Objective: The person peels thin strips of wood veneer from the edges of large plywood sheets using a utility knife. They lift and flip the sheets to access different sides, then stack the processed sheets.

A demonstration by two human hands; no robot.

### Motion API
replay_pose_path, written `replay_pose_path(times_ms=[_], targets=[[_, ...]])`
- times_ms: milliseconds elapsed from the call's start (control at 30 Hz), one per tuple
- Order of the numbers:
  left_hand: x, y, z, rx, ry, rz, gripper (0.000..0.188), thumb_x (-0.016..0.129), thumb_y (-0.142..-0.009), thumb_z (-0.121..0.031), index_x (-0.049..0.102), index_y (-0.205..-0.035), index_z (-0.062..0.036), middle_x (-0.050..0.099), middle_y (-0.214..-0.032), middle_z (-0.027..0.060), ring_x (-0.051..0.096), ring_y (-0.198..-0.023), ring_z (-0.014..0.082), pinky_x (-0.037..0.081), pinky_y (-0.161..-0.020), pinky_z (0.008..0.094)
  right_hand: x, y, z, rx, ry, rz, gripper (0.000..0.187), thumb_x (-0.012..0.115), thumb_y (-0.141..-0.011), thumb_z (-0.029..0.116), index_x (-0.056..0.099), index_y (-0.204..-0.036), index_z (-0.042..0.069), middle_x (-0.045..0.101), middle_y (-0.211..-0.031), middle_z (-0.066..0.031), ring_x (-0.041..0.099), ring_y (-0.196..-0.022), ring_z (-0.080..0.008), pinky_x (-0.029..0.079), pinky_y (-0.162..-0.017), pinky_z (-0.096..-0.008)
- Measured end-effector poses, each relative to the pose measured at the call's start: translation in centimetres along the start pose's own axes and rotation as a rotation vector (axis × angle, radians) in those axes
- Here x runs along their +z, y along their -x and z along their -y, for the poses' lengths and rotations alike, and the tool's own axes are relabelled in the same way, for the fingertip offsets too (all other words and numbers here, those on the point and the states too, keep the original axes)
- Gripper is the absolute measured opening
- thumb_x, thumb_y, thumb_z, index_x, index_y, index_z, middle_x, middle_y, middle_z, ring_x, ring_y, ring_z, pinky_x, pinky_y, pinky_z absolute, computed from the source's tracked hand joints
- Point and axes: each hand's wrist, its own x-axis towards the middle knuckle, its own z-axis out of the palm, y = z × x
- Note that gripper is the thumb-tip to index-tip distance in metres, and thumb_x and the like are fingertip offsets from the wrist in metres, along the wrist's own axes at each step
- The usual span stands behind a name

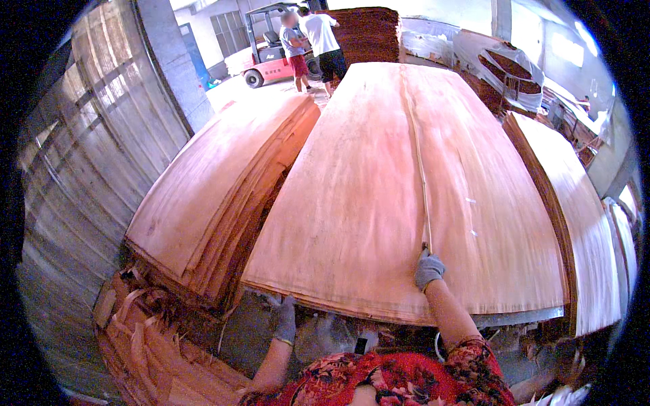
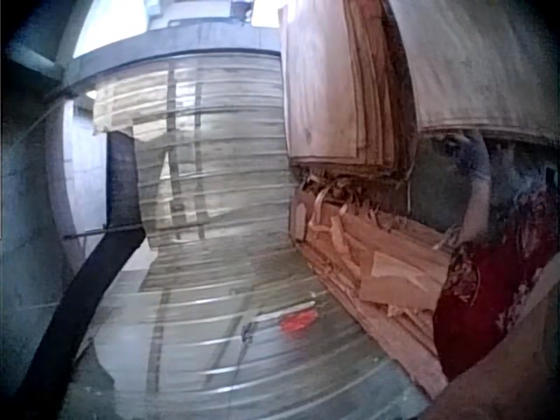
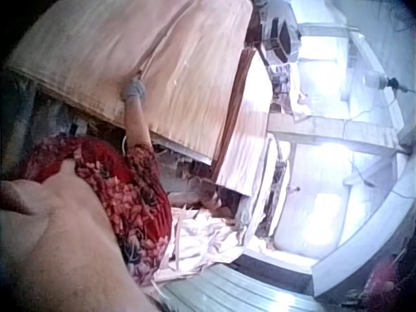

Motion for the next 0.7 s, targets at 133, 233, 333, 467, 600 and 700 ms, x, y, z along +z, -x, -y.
replay_pose_path(times_ms=[133, 233, 333, 467, 600, 700], targets=[[-0.2, 0.3, -2.8, -0.106, 0.229, 0.001, 0.07, 0.063, -0.074, -0.03, 0.035, -0.128, 0.0049, 0.044, -0.126, 0.022, 0.043, -0.115, 0.0345, 0.037, -0.093, 0.0399, -0.6, 1.1, -0.1, 0.054, -0.03, -0.037, 0.068, 0.053, -0.081, 0.02, 0.018, -0.139, 0.014, 0.052, -0.105, -0.0196, 0.058, -0.091, -0.0335, 0.048, -0.071, -0.0448], [1.1, -0.8, -3.2, -0.257, 0.709, -0.113, 0.056, 0.067, -0.072, -0.017, 0.047, -0.119, 0.0034, 0.053, -0.116, 0.017, 0.05, -0.104, 0.0289, 0.04, -0.09, 0.037, -0.8, 1.8, -0.4, 0.066, -0.144, -0.094, 0.064, 0.052, -0.081, 0.019, 0.022, -0.137, 0.012, 0.053, -0.1, -0.0195, 0.059, -0.092, -0.0324, 0.048, -0.07, -0.0446], [-0.5, 0.1, -6.4, -0.444, 0.804, 0.032, 0.062, 0.07, -0.066, -0.015, 0.043, -0.12, -0.0013, 0.048, -0.119, 0.0101, 0.044, -0.107, 0.023, 0.038, -0.089, 0.0367, -0.6, 2.0, -3.1, 0.086, -0.387, -0.133, 0.068, 0.056, -0.077, 0.018, 0.023, -0.136, 0.006, 0.056, -0.092, -0.0207, 0.06, -0.089, -0.0313, 0.048, -0.071, -0.0435], [-1.4, 0.2, -8.3, -0.394, 1.145, -0.13, 0.043, 0.069, -0.067, -0.007, 0.053, -0.107, -0.001, 0.056, -0.105, 0.01, 0.054, -0.09, 0.0252, 0.046, -0.08, 0.0396, -0.7, 5.4, -5.4, -0.071, -0.676, -0.235, 0.057, 0.061, -0.075, 0.018, 0.035, -0.123, 0.001, 0.056, -0.073, -0.0146, 0.061, -0.075, -0.0242, 0.048, -0.064, -0.0396], [-3.0, -1.2, -8.0, -0.449, 1.181, -0.11, 0.051, 0.067, -0.068, -0.009, 0.048, -0.115, -0.0015, 0.052, -0.113, 0.0099, 0.051, -0.097, 0.0253, 0.045, -0.083, 0.0412, -4.5, 14.1, -6.1, 0.22, -1.306, 0.368, 0.026, 0.061, -0.078, 0.024, 0.048, -0.089, 0.004, 0.048, -0.064, -0.0037, 0.052, -0.062, -0.014, 0.043, -0.053, -0.0293], [-2.7, -0.9, -11.0, -0.367, 1.119, -0.102, 0.054, 0.065, -0.071, -0.012, 0.044, -0.12, -0.0023, 0.049, -0.119, 0.0099, 0.047, -0.106, 0.0259, 0.04, -0.09, 0.0407, 3.2, 16.1, -10.9, -0.046, -1.186, 0.145, 0.02, 0.057, -0.08, 0.017, 0.05, -0.091, 0.003, 0.052, -0.067, -0.0037, 0.052, -0.061, -0.0163, 0.043, -0.054, -0.0297]])
